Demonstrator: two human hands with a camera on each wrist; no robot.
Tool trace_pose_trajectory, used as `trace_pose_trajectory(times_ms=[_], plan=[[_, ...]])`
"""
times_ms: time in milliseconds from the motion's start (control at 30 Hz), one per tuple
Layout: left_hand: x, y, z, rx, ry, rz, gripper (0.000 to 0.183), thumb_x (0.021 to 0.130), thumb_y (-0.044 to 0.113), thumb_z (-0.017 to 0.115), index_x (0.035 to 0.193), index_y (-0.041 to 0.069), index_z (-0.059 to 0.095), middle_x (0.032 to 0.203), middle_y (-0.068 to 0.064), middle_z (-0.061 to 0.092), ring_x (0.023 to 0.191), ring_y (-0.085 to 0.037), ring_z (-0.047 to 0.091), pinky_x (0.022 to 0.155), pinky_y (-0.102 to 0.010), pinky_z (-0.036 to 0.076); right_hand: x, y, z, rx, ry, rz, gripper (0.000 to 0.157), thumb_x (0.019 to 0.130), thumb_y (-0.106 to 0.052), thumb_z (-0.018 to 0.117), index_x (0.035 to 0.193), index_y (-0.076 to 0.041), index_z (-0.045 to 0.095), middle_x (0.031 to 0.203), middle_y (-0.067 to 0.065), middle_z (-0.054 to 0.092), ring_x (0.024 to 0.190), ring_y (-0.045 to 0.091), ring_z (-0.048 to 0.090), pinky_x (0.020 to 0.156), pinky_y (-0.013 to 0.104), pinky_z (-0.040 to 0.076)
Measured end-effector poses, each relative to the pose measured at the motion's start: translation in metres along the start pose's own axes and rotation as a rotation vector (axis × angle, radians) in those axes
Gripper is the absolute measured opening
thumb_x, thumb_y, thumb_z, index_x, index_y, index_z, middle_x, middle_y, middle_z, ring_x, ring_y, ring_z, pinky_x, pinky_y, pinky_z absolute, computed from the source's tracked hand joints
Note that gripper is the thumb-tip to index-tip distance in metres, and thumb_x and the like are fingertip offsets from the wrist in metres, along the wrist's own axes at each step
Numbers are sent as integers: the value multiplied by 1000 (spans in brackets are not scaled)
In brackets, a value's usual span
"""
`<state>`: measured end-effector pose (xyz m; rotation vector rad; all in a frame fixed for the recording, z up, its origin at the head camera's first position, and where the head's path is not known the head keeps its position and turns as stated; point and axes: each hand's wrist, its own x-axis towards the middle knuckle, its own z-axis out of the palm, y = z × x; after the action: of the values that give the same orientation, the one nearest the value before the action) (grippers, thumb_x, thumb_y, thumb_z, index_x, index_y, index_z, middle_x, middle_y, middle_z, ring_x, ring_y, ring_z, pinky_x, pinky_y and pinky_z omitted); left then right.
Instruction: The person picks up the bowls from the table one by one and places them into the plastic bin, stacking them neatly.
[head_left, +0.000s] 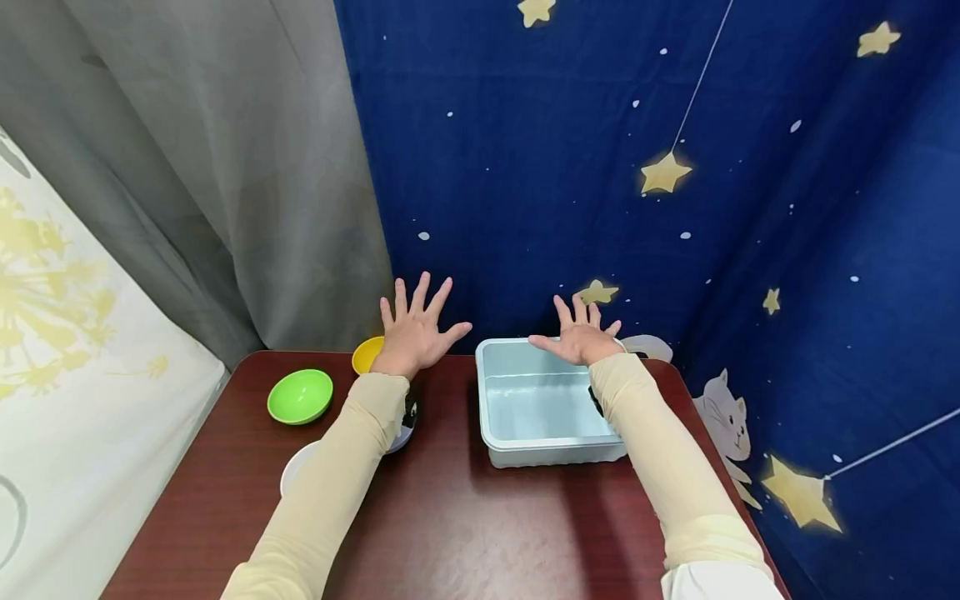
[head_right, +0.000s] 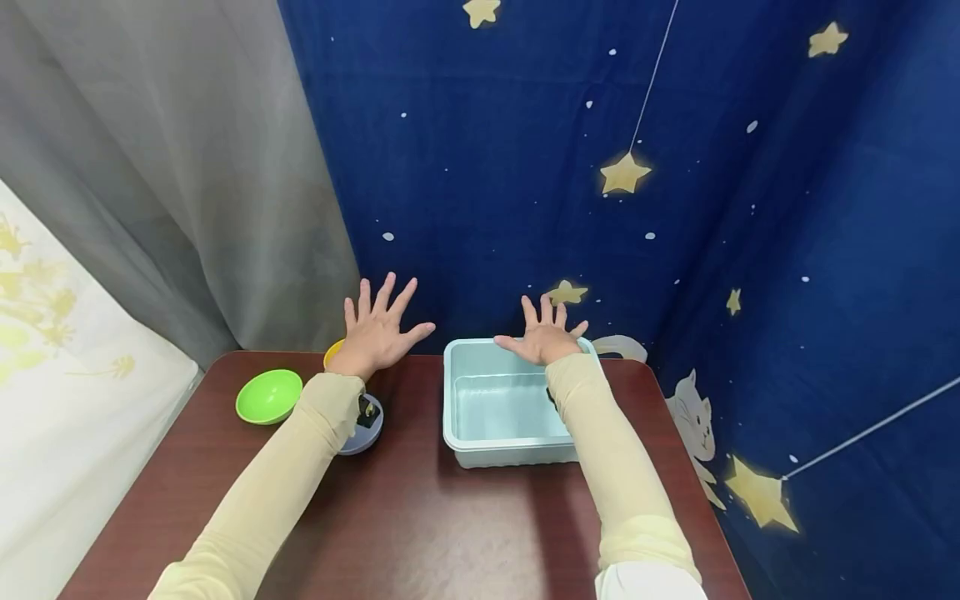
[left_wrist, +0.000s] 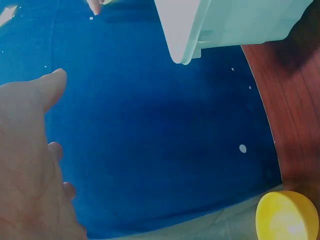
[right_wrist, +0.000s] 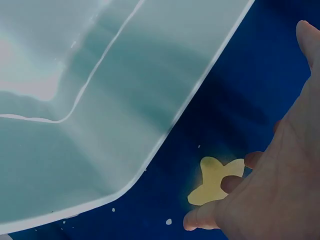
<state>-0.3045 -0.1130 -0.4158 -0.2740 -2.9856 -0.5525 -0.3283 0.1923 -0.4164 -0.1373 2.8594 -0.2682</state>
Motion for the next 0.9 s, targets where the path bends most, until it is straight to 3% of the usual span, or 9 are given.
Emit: trace_pose_trajectory(times_ms=[200, 500, 733, 900], plan=[[-2, -2, -2, -3, -4, -13, 86, 95, 79, 37, 163, 41, 2, 174, -4, -7, 158, -45, -16, 121, -72, -8, -1, 1, -3, 8, -15, -13, 105, 90, -83, 40, 165, -27, -8, 172, 16, -14, 158, 47, -8, 117, 79, -1], [-6, -7, -3, -24, 30, -7, 83, 97, 70, 46, 164, 37, 11, 174, -6, 5, 158, -47, -4, 122, -73, -1, -4, 8, -9, 50, -48, -17, 102, 94, -76, 43, 165, -22, -7, 171, 17, -12, 157, 46, -1, 123, 71, 10], [-11, -13, -2, -67, 22, -42, 86, 95, 71, 49, 164, 37, 11, 173, -10, 8, 157, -48, 2, 121, -73, 0, -10, 19, -14, 74, -86, -10, 102, 95, -74, 44, 165, -20, -7, 170, 19, -11, 155, 49, 2, 120, 71, 20], [-17, -20, -1, -98, 32, -50, 88, 94, 70, 52, 164, 34, 13, 172, -12, 9, 155, -49, 5, 120, -73, 3, -17, 28, -14, 92, -121, 2, 102, 96, -72, 44, 165, -16, -6, 170, 23, -9, 154, 52, 4, 121, 71, 18]])
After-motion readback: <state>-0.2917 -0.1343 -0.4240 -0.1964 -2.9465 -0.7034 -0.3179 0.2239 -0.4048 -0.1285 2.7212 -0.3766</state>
